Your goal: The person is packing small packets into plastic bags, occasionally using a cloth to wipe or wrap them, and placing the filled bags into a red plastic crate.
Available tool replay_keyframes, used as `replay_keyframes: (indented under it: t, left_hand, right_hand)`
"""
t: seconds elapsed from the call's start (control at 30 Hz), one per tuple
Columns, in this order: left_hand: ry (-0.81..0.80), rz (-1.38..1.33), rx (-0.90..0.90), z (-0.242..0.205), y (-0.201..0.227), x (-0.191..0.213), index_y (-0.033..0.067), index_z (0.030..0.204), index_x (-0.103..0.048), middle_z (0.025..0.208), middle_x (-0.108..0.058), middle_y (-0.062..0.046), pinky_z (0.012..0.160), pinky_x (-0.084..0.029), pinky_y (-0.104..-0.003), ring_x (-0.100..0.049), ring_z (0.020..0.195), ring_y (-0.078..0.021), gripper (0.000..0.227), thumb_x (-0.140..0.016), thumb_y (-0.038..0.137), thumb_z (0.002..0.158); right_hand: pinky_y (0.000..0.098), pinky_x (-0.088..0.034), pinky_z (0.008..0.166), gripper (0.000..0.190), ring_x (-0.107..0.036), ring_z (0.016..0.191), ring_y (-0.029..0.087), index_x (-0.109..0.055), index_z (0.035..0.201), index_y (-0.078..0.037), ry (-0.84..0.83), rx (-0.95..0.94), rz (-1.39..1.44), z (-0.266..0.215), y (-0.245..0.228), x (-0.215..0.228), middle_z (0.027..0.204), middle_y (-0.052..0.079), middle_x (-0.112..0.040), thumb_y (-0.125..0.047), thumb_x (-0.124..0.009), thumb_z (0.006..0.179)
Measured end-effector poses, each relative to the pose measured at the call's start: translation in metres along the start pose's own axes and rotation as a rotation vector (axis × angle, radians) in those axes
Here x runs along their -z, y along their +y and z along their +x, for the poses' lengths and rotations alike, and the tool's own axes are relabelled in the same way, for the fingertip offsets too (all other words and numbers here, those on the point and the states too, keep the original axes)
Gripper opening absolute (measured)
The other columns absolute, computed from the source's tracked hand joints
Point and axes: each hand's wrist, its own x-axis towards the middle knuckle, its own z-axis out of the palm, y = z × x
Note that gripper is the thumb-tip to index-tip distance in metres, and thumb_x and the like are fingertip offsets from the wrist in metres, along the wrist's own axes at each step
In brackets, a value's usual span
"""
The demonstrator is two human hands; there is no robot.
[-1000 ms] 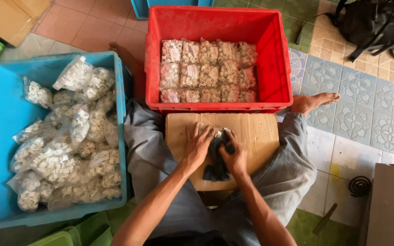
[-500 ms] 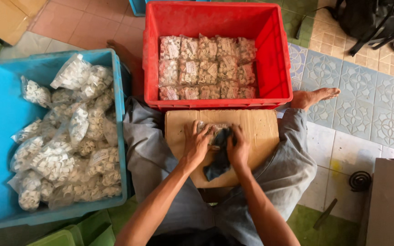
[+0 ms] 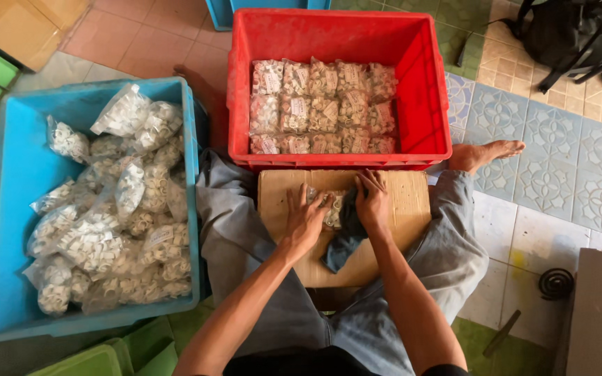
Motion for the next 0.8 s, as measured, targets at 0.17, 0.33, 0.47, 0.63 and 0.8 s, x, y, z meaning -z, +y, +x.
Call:
replay_keyframes:
  t: [0.17, 0.33, 0.47, 0.63, 0.8]
  left_hand:
    - [0.046, 0.036, 0.026, 0.006, 0.000, -0.016, 0.0212, 0.142, -0.055, 0.141, -0.059, -0.002, 0.114, -0.021, -0.068, -0.036, 0.141, -0.0402, 0.078, -0.082, 0.037, 0.070]
    - [0.051, 0.083, 0.045, 0.003, 0.015, -0.003, 0.0101, 0.143, -0.053, 0.136, -0.063, -0.009, 0.114, -0.020, -0.068, -0.049, 0.133, -0.0398, 0.082, -0.083, 0.038, 0.072]
    - [-0.064, 0.094, 0.135, 0.010, 0.013, 0.013, 0.0045, 0.120, -0.065, 0.105, -0.073, -0.012, 0.114, -0.011, -0.073, -0.065, 0.110, -0.0367, 0.078, -0.084, 0.054, 0.064]
    - [-0.030, 0.014, -0.029, -0.001, 0.000, -0.007, 0.0207, 0.150, -0.038, 0.150, -0.040, -0.019, 0.110, -0.010, -0.080, -0.033, 0.141, -0.0473, 0.123, -0.098, 0.022, 0.042]
    - [0.136, 0.095, -0.118, -0.005, 0.000, -0.029, 0.0169, 0.140, -0.055, 0.152, -0.047, -0.007, 0.116, -0.015, -0.072, -0.032, 0.144, -0.0449, 0.077, -0.084, 0.017, 0.069]
  right_hand:
    - [0.0538, -0.048, 0.101, 0.043, -0.061, 0.118, 0.043, -0.070, 0.121, -0.005, -0.031, -0.079, 0.068, -0.060, -0.056, 0.041, 0.120, 0.021, -0.068, -0.033, -0.075, 0.088]
    - [0.0546, -0.040, 0.110, 0.074, -0.051, 0.128, 0.046, -0.052, 0.141, 0.000, -0.064, -0.106, 0.068, -0.098, -0.048, 0.044, 0.138, 0.025, -0.055, -0.032, -0.081, 0.081]
    - [0.0488, -0.047, 0.103, 0.047, -0.059, 0.121, 0.041, -0.061, 0.132, -0.007, 0.022, -0.168, 0.143, -0.065, -0.027, 0.029, 0.128, 0.019, -0.062, -0.025, -0.073, 0.090]
    - [0.0413, -0.050, 0.102, 0.025, -0.064, 0.117, 0.033, -0.075, 0.113, -0.017, 0.034, -0.047, 0.115, -0.032, -0.023, 0.014, 0.117, 0.010, -0.068, -0.027, -0.075, 0.090]
    - [0.0501, -0.050, 0.100, 0.031, -0.061, 0.118, 0.043, -0.071, 0.124, -0.014, -0.057, -0.204, 0.196, -0.059, -0.049, 0.023, 0.125, 0.022, -0.066, -0.020, -0.068, 0.094]
